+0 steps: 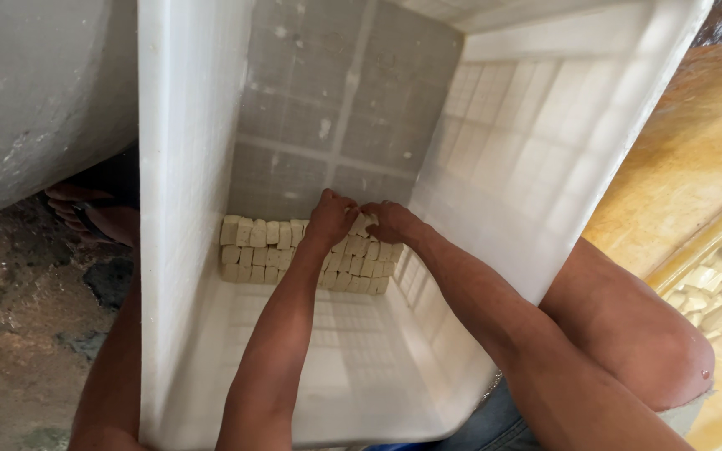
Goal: The person transfers white food cubes from a large tub of water into a white rectangular container, arranging them in neat rows. The person uses both hands to pick up multiple cubes at a time and place them into the container.
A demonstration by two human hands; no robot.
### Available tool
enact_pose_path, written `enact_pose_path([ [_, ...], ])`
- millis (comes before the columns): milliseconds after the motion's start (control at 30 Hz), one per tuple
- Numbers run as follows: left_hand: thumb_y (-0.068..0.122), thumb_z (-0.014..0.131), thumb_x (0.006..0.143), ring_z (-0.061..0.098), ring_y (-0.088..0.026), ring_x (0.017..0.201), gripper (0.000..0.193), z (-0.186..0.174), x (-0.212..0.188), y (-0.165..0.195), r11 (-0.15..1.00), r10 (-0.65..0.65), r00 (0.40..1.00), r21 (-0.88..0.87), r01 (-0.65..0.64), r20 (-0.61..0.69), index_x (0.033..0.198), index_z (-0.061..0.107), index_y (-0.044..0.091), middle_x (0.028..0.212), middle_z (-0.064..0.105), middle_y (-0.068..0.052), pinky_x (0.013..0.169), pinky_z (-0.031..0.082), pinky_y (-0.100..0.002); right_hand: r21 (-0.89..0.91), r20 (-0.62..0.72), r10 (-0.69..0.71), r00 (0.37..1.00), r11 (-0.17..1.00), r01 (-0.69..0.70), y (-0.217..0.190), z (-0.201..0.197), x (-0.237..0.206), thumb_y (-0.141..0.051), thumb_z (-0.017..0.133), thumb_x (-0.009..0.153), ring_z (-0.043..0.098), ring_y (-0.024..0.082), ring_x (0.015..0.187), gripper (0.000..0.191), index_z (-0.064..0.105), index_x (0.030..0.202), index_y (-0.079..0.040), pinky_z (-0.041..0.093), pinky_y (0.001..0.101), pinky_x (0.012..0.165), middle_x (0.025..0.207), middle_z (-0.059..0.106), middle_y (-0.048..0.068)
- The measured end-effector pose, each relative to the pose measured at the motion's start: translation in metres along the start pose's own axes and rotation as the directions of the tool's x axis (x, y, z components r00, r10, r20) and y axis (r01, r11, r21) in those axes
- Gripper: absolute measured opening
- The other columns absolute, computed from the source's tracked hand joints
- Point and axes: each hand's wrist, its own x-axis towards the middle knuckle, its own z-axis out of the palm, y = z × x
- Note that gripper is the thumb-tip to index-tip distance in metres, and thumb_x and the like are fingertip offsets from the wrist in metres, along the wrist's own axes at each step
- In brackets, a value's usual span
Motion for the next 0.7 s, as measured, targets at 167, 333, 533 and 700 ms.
enact_pose_path([
  [167,0.021,0.068,0.094,0.063,-0.03,0.118,0.035,-0.021,-0.011,-0.006,0.996,0.028,0.989,0.077,-0.039,0.145,0.129,0.07,0.016,0.132,0.056,-0.011,0.102,0.052,-0.042,-0.122,0.076,-0.023,0.997,0.992,0.032,-0.012,-0.004,-0.012,-0.026,0.059,0.097,0.064,0.034,0.121,0.064,0.04,0.157,-0.033,0.052,0.0442,0.105,0.138,0.055,0.017],
  [333,0.013,0.066,0.093,0.061,-0.032,0.121,0.044,-0.018,-0.017,0.0,0.984,0.04,0.993,0.168,-0.059,0.114,0.136,0.065,0.019,0.135,0.057,-0.013,0.104,0.052,-0.044,-0.201,0.1,0.049,0.994,0.979,-0.028,-0.022,-0.007,-0.011,-0.021,0.059,0.094,0.058,0.036,0.127,0.071,0.033,0.158,-0.036,0.051,0.0468,0.106,0.148,0.048,0.017],
  [533,0.004,0.052,0.101,0.059,-0.041,0.128,0.074,-0.004,-0.027,0.028,0.97,-0.019,0.989,0.244,-0.018,0.148,0.166,0.02,0.017,0.149,0.05,-0.024,0.105,0.051,-0.049,-0.273,0.022,-0.066,0.998,0.96,0.07,-0.054,-0.091,-0.01,-0.039,0.058,0.101,0.04,0.037,0.145,0.064,0.036,0.159,-0.02,0.035,0.0498,0.119,0.157,0.041,0.017],
  [700,0.018,0.062,0.093,0.052,-0.042,0.136,0.1,-0.02,-0.04,0.026,0.981,-0.111,0.971,0.18,0.073,0.209,0.164,-0.008,0.012,0.164,0.022,-0.026,0.112,0.046,-0.048,-0.576,-0.393,-0.509,0.766,0.786,0.227,-0.102,-0.208,-0.139,-0.038,0.057,0.099,0.061,0.042,0.116,0.057,0.046,0.146,-0.008,0.05,0.0537,0.095,0.127,0.062,0.026],
])
